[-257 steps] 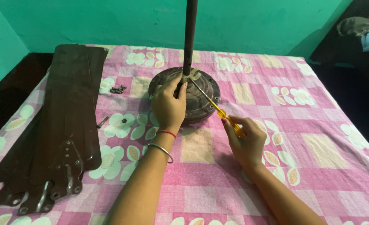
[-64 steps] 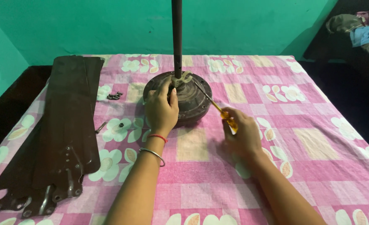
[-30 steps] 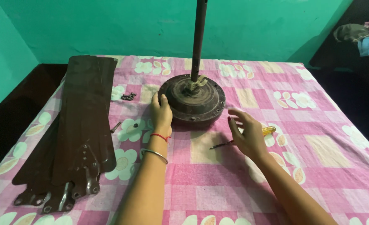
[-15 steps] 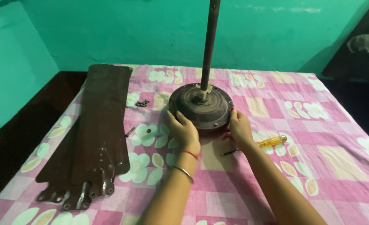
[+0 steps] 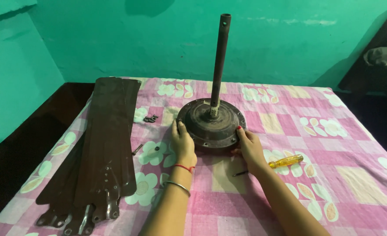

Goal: The person assembles a ceiling fan motor housing on a table. They use a screwdriver to tighten screws into the motor base, then attach a metal bracket to the central shaft and secure it with a screw.

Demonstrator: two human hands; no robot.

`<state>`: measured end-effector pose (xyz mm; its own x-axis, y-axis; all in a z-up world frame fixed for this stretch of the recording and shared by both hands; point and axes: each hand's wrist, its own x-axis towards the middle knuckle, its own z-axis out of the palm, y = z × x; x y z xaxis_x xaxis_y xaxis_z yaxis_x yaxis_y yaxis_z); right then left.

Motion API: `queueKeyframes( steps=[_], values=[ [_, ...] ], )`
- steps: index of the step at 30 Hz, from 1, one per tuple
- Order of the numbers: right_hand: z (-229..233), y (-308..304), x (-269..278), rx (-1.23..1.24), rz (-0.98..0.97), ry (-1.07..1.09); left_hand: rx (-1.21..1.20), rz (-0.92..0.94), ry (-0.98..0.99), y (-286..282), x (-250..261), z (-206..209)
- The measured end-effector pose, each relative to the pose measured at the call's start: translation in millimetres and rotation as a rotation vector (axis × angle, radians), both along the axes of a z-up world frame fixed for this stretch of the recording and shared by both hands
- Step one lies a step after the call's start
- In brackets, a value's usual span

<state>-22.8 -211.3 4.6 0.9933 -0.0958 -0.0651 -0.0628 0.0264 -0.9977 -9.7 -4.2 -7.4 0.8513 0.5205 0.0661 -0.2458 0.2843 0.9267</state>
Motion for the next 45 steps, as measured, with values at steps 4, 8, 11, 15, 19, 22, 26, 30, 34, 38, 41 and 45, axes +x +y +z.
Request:
queueKeyframes(
  steps=[4, 8, 11, 15, 19, 22, 26, 30, 34, 38, 41, 45],
  values=[
    [6, 0, 4, -0.017, -0.069, -0.025, -0.033, 0.132, 0.072, -26, -16, 8],
    [13, -7, 5, 0.130, -0.014, 0.027, 0.016, 0.239, 0.024, -47, -36, 12],
    [13, -11, 7, 0.082, -0.015, 0.033, -0.014, 0.255, 0.011, -50, -39, 14],
    [3, -9, 6, -0.006, -0.081, 0.038, -0.196, 0.144, 0.035, -33, -29, 15],
    [-11, -5, 0, 0.043, -0.076, -0.026, -0.282, 0.020, -0.081, -15, -21, 12],
    [-13, -4, 1, 0.053, -0.132, 0.014, -0.306, 0.031, -0.094, -16, -22, 13],
    [-7, -7, 6, -0.040, -0.190, -0.024, -0.242, 0.121, 0.009, -38, -36, 17],
    [1, -5, 2, -0.053, -0.181, -0.034, -0.247, 0.123, 0.031, -45, -48, 23],
    [7, -8, -8, 0.006, -0.128, 0.033, -0.098, 0.163, 0.111, -44, -47, 20],
    [5, -11, -14, -0.076, -0.064, -0.092, 0.086, 0.205, 0.053, -38, -39, 10],
    [4, -11, -15, -0.199, -0.091, -0.120, 0.158, 0.180, 0.108, -30, -29, 7],
    [17, -5, -29, -0.698, -0.292, -0.552, 0.541, 0.547, -0.006, 9, -19, 18]
  ],
)
